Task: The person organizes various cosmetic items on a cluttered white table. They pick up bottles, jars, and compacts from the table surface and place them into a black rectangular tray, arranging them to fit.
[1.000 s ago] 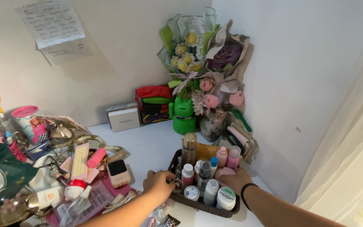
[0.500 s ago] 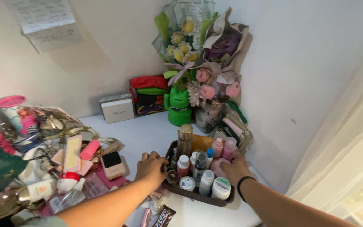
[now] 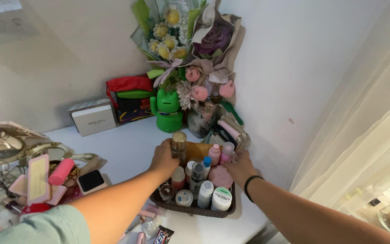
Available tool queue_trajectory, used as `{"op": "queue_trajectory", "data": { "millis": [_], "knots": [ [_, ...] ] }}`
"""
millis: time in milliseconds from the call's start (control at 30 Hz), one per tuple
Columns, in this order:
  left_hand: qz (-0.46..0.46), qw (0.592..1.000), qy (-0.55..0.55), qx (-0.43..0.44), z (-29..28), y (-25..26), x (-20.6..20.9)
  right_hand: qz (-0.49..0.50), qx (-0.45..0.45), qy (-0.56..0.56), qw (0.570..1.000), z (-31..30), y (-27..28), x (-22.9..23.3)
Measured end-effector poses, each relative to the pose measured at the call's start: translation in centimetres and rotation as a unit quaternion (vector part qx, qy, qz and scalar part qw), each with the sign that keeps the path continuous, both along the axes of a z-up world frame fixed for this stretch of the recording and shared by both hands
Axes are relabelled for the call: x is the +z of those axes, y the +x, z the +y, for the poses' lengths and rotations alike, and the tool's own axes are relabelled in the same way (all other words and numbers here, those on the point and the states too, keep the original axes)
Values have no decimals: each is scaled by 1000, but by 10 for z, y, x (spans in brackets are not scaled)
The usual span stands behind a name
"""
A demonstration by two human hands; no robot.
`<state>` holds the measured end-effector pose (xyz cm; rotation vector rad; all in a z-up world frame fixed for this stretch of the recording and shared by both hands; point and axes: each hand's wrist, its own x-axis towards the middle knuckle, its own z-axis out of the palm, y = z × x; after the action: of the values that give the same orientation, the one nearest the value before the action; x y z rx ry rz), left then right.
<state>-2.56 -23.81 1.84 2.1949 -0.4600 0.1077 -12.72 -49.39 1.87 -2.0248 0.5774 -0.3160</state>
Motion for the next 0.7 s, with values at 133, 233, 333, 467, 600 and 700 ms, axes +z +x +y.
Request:
{"op": "queue_trajectory", "data": {
  "millis": [133, 233, 333, 467, 600, 700],
  "knots": [
    [50, 990, -107, -82, -7, 3, 13, -6, 46, 0, 999, -14, 18, -8],
    [54, 987, -98, -115, -4, 9, 17, 21, 39, -60, 997, -22, 25, -11],
    [31, 984, -125, -121, 1, 20, 25, 10, 69, -101, 992, -24, 30, -14],
    [-31, 983, -153, -100, 15, 53, 46, -26, 85, -103, 991, -20, 29, -3],
    [-56, 982, -171, -61, 48, 79, 44, -121, 72, -87, 986, -5, 17, 31],
    [-55, 993, -102, 32, 74, 86, 29, -133, 54, -139, 980, 6, 14, 66]
  ]
}}
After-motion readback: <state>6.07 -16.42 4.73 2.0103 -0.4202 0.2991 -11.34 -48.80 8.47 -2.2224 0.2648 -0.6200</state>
